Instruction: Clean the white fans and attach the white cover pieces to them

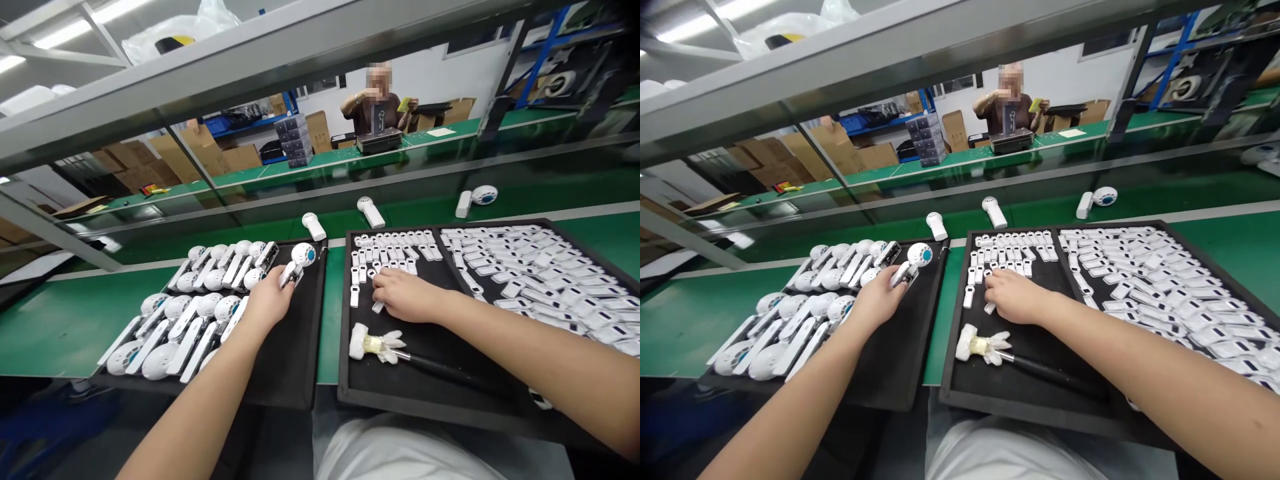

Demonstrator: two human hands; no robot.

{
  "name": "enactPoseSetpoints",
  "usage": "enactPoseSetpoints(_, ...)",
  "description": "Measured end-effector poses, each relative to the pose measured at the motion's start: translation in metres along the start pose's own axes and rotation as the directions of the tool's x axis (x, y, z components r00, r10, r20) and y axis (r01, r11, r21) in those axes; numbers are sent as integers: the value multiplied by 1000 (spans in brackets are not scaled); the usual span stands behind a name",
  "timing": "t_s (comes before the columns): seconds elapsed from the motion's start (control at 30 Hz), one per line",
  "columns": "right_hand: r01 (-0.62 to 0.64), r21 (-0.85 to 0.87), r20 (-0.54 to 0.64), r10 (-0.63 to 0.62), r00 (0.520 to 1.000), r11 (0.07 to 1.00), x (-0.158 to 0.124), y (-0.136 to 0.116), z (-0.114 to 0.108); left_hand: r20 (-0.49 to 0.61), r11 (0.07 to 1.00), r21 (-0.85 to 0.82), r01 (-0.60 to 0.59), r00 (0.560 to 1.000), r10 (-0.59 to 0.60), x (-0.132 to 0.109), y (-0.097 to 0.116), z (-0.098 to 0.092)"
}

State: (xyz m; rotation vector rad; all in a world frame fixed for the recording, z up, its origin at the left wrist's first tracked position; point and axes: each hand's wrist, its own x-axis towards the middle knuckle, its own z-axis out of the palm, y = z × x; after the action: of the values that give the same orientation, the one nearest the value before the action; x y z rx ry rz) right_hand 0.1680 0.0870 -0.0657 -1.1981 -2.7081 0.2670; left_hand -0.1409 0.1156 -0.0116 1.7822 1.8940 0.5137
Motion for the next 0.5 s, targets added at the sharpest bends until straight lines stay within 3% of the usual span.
enactPoseSetpoints(0.13,-109,126,-85,120,989,986,-17,-11,-8,233,930,-345,125,972,-44,-37,12,5)
enactPoseSetpoints(0.17,-129,193,-130,155,979,973,-21,-18,-11,313,852,-486,195,949,-38,-46,16,11)
enactPoseSetpoints(0.23,-141,398,-214,241,947,907,-29,-39,-17,447,561,-748,355,894,30,-60,25,27)
enactPoseSetpoints(0.3,-151,624,-221,358,907,767,-36,-63,-24,465,300,-861,412,875,134,-71,34,45)
enactPoseSetpoints(0.37,-222,767,-122,476,871,602,-39,-82,-29,392,278,-903,327,893,220,-80,44,62)
enactPoseSetpoints(0.5,-358,884,115,602,790,301,-40,-94,-31,263,420,-902,104,902,343,-92,57,84)
